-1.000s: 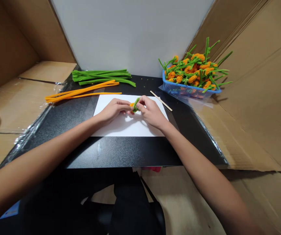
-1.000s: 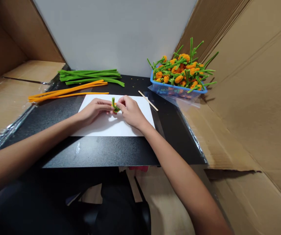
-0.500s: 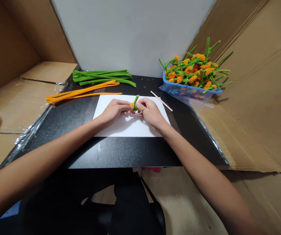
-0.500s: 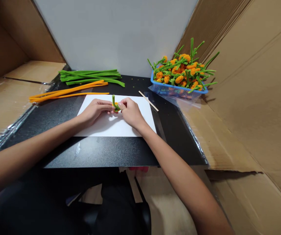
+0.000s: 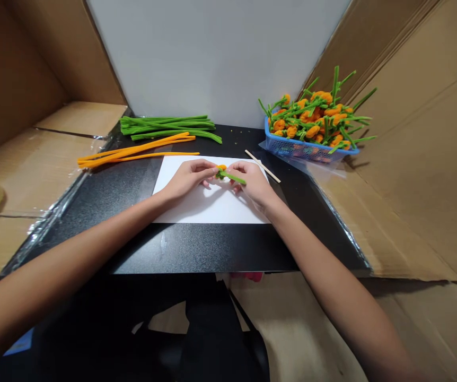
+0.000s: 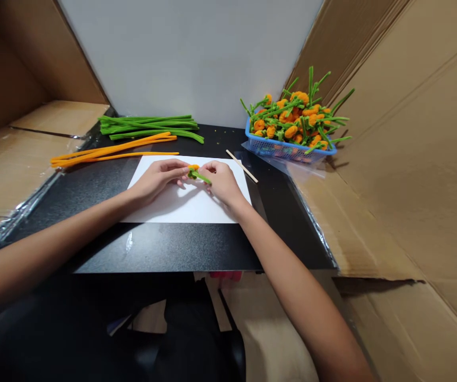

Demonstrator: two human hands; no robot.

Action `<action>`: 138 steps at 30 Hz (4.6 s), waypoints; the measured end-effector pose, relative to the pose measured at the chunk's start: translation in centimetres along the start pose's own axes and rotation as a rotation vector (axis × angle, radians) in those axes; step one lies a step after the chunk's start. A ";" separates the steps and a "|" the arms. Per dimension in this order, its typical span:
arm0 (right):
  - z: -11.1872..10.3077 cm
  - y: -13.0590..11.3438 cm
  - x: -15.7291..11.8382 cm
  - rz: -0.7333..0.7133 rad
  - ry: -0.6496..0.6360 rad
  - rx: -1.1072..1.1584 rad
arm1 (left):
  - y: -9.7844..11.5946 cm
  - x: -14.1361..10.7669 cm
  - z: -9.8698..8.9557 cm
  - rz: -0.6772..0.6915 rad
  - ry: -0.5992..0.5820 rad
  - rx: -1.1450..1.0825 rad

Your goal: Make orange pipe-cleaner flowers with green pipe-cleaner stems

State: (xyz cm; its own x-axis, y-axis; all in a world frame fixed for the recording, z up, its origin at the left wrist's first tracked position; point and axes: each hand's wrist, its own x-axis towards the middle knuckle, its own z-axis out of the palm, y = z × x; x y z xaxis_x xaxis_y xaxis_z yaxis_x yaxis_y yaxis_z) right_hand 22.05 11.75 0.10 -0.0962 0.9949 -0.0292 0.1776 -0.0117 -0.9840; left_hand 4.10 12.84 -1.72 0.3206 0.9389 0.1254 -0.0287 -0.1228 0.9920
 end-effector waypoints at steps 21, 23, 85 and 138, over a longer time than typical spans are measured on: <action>-0.9 0.1 0.1 -0.460 -0.035 -0.374 | -0.8 0.1 -0.2 0.053 -0.017 0.080; -0.8 0.2 0.2 -0.421 -0.025 -0.358 | -0.6 0.0 -0.1 0.071 -0.022 0.084; 0.4 0.0 -0.2 -0.076 -0.055 0.163 | 0.3 -0.6 0.4 0.175 0.149 0.218; 1.0 0.7 -0.6 -0.143 -0.015 0.343 | 0.4 -1.4 0.7 0.542 0.233 0.457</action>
State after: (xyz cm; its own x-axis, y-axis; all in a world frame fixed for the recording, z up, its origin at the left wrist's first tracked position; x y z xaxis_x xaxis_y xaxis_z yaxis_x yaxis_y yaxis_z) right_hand 21.24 11.04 -0.71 -0.1113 0.9874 0.1125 -0.1770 0.0917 -0.9799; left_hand 4.30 11.27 -1.48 0.1629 0.7463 0.6454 0.2870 -0.6617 0.6927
